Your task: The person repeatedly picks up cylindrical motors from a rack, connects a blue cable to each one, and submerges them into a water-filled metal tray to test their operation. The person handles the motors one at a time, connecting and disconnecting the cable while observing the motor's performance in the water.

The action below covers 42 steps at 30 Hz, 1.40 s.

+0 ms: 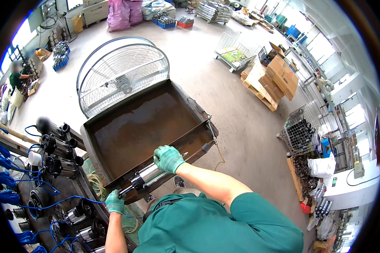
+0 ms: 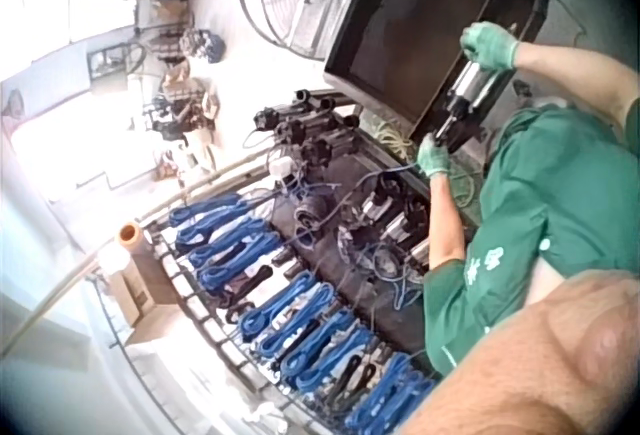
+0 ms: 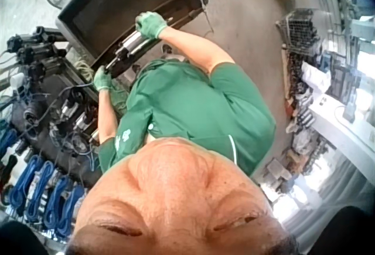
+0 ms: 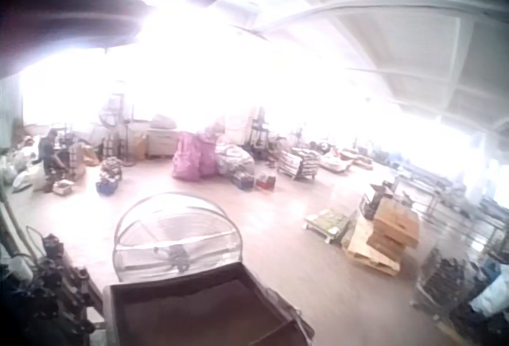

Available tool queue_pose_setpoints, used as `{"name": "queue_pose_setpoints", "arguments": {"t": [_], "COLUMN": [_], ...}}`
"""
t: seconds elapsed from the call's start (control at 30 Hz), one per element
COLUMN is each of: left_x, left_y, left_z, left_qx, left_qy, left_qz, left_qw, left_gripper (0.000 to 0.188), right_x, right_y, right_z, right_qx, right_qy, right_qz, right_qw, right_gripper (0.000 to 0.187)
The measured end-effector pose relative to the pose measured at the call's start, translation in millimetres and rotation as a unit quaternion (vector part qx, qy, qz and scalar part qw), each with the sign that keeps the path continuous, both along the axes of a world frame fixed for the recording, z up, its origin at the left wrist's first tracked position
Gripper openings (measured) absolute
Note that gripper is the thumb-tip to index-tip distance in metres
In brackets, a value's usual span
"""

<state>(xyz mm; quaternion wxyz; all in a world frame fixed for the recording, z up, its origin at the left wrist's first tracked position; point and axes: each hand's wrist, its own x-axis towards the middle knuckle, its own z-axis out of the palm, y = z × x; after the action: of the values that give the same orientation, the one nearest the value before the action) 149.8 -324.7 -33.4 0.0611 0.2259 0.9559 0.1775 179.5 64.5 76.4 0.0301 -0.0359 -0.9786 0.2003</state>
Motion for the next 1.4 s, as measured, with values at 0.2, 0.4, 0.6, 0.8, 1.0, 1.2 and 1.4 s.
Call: {"name": "queue_pose_setpoints", "arguments": {"t": [0.2, 0.4, 0.6, 0.8, 1.0, 1.2, 1.4], "left_x": [-27.6, -5.0, -8.7, -42.9, -6.9, 0.0, -17.7], "left_y": [-11.3, -17.4, -17.1, -6.5, -3.6, 9.5, 0.4], "left_z": [36.8, 2.9, -15.2, 31.4, -1.7, 10.8, 27.4], "left_qx": [0.203, 0.41, 0.322, 0.12, 0.126, 0.09, 0.402], "left_qy": [-0.544, -0.505, -0.326, -0.48, 0.017, -0.102, -0.583], "left_qz": [0.184, 0.15, 0.059, 0.015, -0.045, 0.058, 0.299], "left_qw": [0.793, 0.745, 0.887, 0.869, 0.991, 0.989, 0.639], "left_gripper": [0.051, 0.024, 0.025, 0.017, 0.025, 0.021, 0.03], "right_x": [-2.3, -3.7, -2.5, -2.9, -3.0, -1.6, -2.2], "right_y": [0.5, -1.3, -0.3, 0.2, -0.2, 0.7, 0.8], "right_z": [1.1, 2.6, 6.2, 3.4, 3.0, 3.4, -1.1], "right_qx": [0.004, -0.002, -0.002, 0.002, -0.007, -0.008, 0.0], "right_qy": [0.006, 0.017, -0.006, -0.013, -0.005, 0.006, 0.033], "right_qz": [0.005, 0.009, 0.002, 0.004, -0.004, -0.006, -0.002], "right_qw": [1.0, 1.0, 1.0, 1.0, 1.0, 1.0, 0.999], "right_gripper": [0.02, 0.019, 0.021, 0.021, 0.02, 0.021, 0.018]}}
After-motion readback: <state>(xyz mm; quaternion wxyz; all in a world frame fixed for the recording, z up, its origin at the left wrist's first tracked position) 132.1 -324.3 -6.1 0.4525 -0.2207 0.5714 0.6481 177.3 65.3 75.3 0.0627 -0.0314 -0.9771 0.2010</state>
